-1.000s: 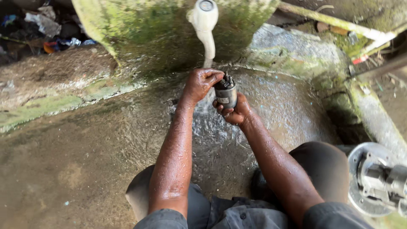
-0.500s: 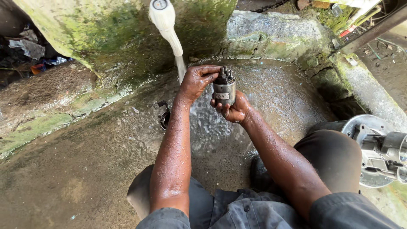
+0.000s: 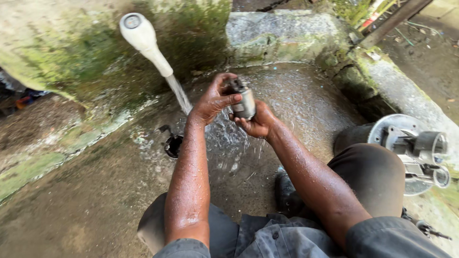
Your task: The person squats at an outdoor tap and washes a cylindrical metal part under running water. They rinse the exterior and interior, then place the part on the ground next to other disassembled mechanical components.
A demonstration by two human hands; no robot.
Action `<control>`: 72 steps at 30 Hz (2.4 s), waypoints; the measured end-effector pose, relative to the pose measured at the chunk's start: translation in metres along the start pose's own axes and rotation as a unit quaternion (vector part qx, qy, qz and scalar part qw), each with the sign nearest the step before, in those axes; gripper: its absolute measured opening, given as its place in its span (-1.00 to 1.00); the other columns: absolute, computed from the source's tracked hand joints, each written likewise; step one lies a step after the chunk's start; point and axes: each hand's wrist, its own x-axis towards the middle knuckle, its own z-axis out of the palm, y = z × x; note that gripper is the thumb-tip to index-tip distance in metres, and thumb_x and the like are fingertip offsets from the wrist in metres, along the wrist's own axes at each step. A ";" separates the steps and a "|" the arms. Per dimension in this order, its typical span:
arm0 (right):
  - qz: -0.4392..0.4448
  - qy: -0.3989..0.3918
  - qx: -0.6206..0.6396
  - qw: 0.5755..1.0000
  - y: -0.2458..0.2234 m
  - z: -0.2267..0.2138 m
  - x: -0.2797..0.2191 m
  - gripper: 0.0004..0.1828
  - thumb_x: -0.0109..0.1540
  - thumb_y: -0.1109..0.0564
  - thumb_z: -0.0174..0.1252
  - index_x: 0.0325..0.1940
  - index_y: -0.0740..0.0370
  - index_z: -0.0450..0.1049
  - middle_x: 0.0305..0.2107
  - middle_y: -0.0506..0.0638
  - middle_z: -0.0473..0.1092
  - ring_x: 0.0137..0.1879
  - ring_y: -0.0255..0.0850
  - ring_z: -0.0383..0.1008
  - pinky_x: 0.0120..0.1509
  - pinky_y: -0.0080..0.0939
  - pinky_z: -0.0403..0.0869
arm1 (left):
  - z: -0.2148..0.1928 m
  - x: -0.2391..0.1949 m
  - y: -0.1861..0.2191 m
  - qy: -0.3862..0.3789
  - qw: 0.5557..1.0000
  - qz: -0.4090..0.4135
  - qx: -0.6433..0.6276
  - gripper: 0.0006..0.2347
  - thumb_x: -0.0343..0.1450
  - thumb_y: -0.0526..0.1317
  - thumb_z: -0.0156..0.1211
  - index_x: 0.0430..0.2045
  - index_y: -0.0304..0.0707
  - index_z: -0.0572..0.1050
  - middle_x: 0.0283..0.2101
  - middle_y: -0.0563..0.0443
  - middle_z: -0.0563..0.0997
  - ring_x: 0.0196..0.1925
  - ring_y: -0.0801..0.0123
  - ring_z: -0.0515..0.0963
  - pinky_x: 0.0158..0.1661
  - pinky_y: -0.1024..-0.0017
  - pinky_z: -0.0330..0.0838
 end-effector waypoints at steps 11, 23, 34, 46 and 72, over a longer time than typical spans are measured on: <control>-0.239 0.184 -0.426 0.853 0.037 0.052 0.030 -0.20 0.14 -0.17 0.35 0.27 0.28 0.21 -0.03 0.19 0.39 -0.02 -0.10 0.53 -0.09 -0.02 0.63 | -0.066 -0.027 -0.056 0.304 0.952 -0.009 0.037 -0.40 0.36 0.17 0.40 0.07 -0.40 0.49 -0.05 -0.05 0.57 0.01 0.24 0.53 0.02 0.19 0.46; -0.353 0.146 -0.600 0.703 0.060 0.097 0.073 -0.04 -0.04 0.14 0.57 0.28 0.35 0.16 0.05 0.29 0.38 0.11 0.01 0.55 0.11 -0.09 0.63 | -0.111 -0.050 -0.044 0.381 0.904 -0.065 -0.183 -0.41 0.43 0.33 -0.06 0.03 -0.22 0.44 -0.11 -0.17 0.61 -0.15 0.17 0.65 -0.23 0.14 0.62; -0.331 0.140 -0.634 0.685 0.071 0.140 0.130 0.09 -0.10 -0.03 0.58 0.34 0.28 0.11 0.07 0.25 0.46 0.21 0.01 0.51 0.28 0.01 0.53 | -0.156 -0.053 -0.090 0.444 0.793 0.032 -0.416 -0.56 0.52 0.15 -0.14 -0.05 -0.25 0.47 -0.11 -0.17 0.63 -0.07 0.04 0.65 -0.17 0.01 0.65; -0.071 0.028 -0.787 0.612 -0.017 0.112 0.065 0.01 0.17 0.01 0.31 0.59 0.05 -0.09 0.40 0.18 0.17 0.41 0.05 0.34 0.44 0.10 0.40 | -0.097 -0.064 0.001 0.396 0.903 0.154 -0.061 -0.46 0.36 -0.01 0.53 0.00 -0.50 0.44 -0.06 -0.38 0.63 -0.05 -0.04 0.66 -0.06 0.12 0.65; -0.252 0.261 -0.795 0.486 -0.171 0.036 -0.246 -0.23 0.35 -0.15 0.27 0.54 0.12 0.17 0.35 0.21 0.30 0.41 0.09 0.37 0.44 0.12 0.44 | 0.241 0.158 -0.325 -0.086 0.760 0.097 0.637 -0.53 0.22 -0.31 0.39 -0.02 -0.35 0.33 0.08 -0.30 0.42 0.19 -0.10 0.46 0.14 0.10 0.46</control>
